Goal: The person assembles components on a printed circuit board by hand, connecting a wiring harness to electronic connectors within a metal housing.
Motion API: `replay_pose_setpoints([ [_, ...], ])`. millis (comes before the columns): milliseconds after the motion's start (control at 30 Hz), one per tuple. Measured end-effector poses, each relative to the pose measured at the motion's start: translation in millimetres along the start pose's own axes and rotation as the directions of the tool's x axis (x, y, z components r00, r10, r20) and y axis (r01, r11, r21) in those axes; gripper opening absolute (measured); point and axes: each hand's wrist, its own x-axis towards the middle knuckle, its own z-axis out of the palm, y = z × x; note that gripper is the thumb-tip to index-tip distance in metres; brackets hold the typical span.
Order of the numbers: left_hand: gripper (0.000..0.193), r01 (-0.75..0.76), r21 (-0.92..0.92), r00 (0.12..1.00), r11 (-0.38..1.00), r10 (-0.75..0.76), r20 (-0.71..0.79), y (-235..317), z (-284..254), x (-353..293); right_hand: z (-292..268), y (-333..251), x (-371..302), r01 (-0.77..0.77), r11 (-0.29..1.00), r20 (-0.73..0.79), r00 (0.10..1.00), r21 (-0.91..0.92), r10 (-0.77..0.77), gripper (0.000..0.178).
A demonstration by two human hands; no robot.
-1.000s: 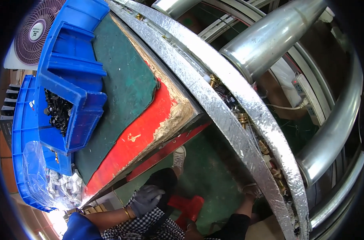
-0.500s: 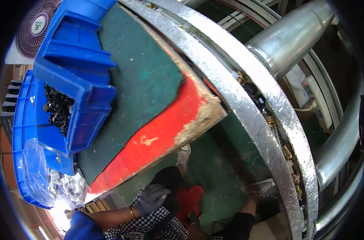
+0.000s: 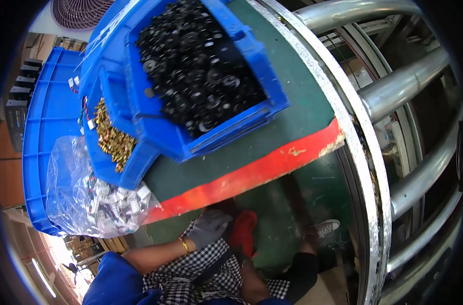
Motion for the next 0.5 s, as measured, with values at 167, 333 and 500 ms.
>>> replay_pose_setpoints([
  [167,0.018,-0.014,-0.048,0.994,0.999,0.009,-0.105,-0.4,15.8,13.9,-91.5,-4.0,-56.9,-0.113,0.993,-0.007,0.994,-0.014,0.113,0.069],
  [333,0.019,0.070,-0.118,0.972,0.991,-0.094,-0.213,-22.6,20.0,24.3,-134.1,29.9,-45.7,-0.045,0.974,-0.041,0.998,-0.224,0.037,0.067],
  [500,0.021,-0.130,-0.252,0.917,0.959,0.019,-0.398,11.0,40.3,63.5,-250.3,166.1,62.2,-0.031,0.863,-0.317,0.936,-0.505,-0.152,0.063],
])
